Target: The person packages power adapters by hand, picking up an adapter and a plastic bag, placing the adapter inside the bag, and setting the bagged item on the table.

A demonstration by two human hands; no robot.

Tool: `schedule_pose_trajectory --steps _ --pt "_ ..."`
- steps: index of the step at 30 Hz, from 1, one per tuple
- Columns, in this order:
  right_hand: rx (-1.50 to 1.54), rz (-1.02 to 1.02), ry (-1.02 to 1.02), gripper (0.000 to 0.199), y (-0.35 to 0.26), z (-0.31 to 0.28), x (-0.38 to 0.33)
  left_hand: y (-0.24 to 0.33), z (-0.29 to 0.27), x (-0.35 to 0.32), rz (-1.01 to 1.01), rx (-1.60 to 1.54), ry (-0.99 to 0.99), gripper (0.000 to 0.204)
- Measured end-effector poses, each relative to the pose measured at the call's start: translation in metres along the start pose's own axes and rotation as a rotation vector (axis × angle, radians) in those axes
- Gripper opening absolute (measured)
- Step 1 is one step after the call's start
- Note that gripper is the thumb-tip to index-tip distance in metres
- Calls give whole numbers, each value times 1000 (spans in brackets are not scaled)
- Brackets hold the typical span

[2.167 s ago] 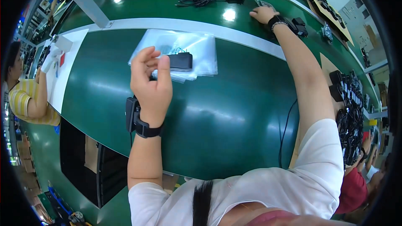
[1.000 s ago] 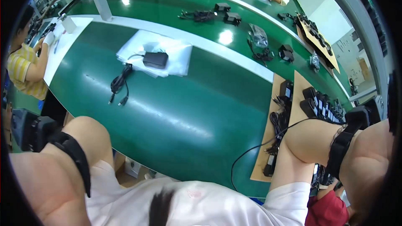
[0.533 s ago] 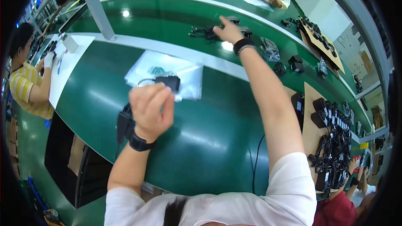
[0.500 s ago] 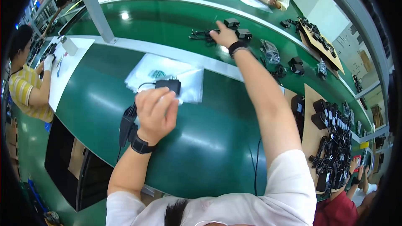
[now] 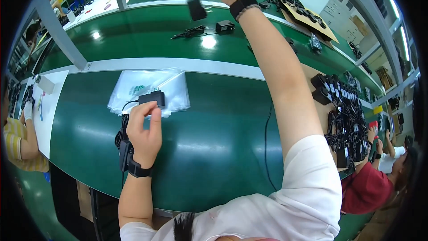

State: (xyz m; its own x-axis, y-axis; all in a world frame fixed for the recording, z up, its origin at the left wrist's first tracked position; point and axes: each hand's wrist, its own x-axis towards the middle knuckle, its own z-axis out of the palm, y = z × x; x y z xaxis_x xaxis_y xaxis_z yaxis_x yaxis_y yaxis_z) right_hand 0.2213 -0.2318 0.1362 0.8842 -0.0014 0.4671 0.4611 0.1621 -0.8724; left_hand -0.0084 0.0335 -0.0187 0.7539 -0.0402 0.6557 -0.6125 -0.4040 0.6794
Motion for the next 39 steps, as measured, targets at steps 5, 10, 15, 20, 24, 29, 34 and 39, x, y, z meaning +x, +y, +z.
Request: schedule_pose_trajectory --steps 5,10,15,20,24,29,34,39 --pt "-80 -221 -448 9 -72 39 -130 13 16 8 -891 -1432 -241 74" --pt "-188 -123 -1210 20 -85 36 -214 15 3 40 -963 -1840 1 55" --pt "-439 -39 -870 12 -84 10 -224 20 -14 51 -742 -1544 21 28" --pt "-75 176 -86 42 -41 13 -221 43 26 34 -672 -1301 -147 25" --pt "-109 41 -75 32 -8 47 -234 49 35 14 -717 -1198 3 33" --pt "-209 -101 -129 36 2 55 -241 43 30 15 -738 -1241 81 30" --pt "-378 -191 -141 35 7 65 -247 36 20 16 -756 -1249 101 31" --pt "-256 -65 -128 16 19 70 -247 35 18 16 -744 -1219 94 32"
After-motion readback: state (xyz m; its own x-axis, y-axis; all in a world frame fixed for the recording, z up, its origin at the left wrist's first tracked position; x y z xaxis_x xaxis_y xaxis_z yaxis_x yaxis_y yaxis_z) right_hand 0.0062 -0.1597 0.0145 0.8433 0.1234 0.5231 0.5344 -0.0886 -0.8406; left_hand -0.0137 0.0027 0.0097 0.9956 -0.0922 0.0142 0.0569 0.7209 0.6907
